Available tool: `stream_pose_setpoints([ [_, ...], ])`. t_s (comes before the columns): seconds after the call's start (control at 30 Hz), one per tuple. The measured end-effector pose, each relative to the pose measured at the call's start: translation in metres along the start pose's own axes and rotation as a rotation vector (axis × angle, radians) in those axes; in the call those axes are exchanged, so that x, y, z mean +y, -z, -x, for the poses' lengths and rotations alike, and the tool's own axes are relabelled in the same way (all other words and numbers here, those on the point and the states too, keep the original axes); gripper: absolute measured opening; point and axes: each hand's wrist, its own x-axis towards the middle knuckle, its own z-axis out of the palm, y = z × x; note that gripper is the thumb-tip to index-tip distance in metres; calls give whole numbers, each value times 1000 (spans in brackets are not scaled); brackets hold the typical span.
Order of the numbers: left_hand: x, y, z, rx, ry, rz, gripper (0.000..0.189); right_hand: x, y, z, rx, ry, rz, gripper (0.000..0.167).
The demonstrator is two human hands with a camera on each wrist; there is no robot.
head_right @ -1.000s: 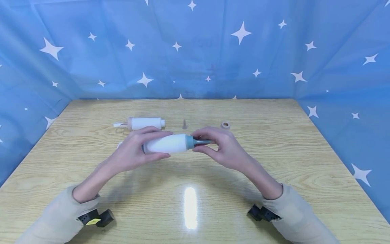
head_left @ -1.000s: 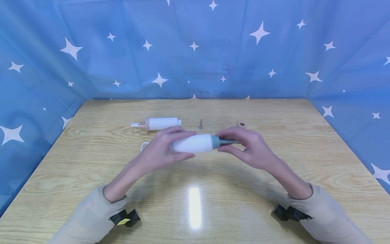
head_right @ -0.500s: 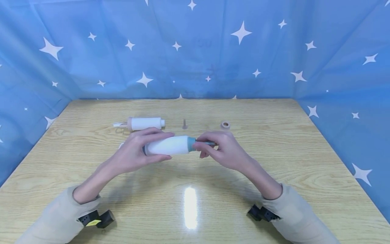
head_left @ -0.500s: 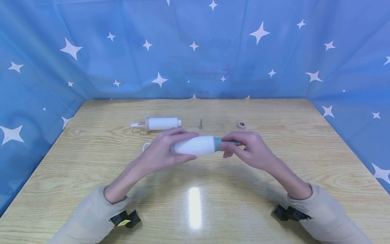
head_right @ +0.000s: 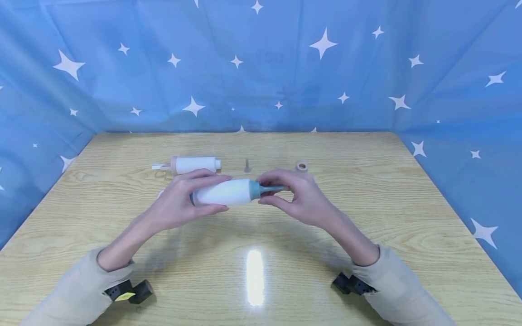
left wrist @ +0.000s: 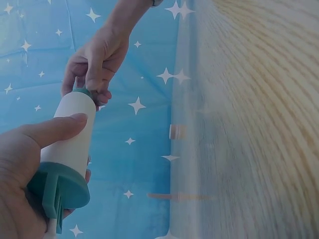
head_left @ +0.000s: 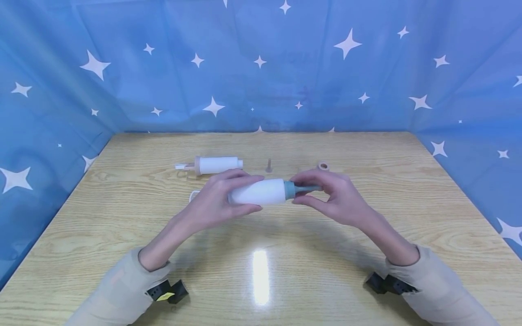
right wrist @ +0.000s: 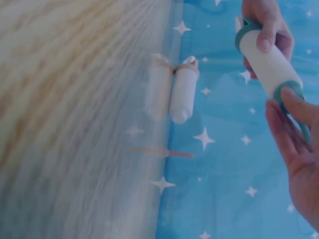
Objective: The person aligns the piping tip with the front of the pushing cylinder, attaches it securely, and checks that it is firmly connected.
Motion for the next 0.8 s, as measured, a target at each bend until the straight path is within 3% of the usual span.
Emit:
stream_pose_setpoints([
  [0.23,-1,-1,0,-3,-3,13,55,0,0,1,11,3,103,40],
  [0.47,0,-3,0,-10,-12,26,53,0,-1,5,3,-84,84,10],
  [0.63,0,-4,0,-6,-29,24,53,-1,-2,4,51,-113,83,20],
  [0.8,0,-4,0,-12,-35,19,53,-1,-2,2,47,-25,57,33],
])
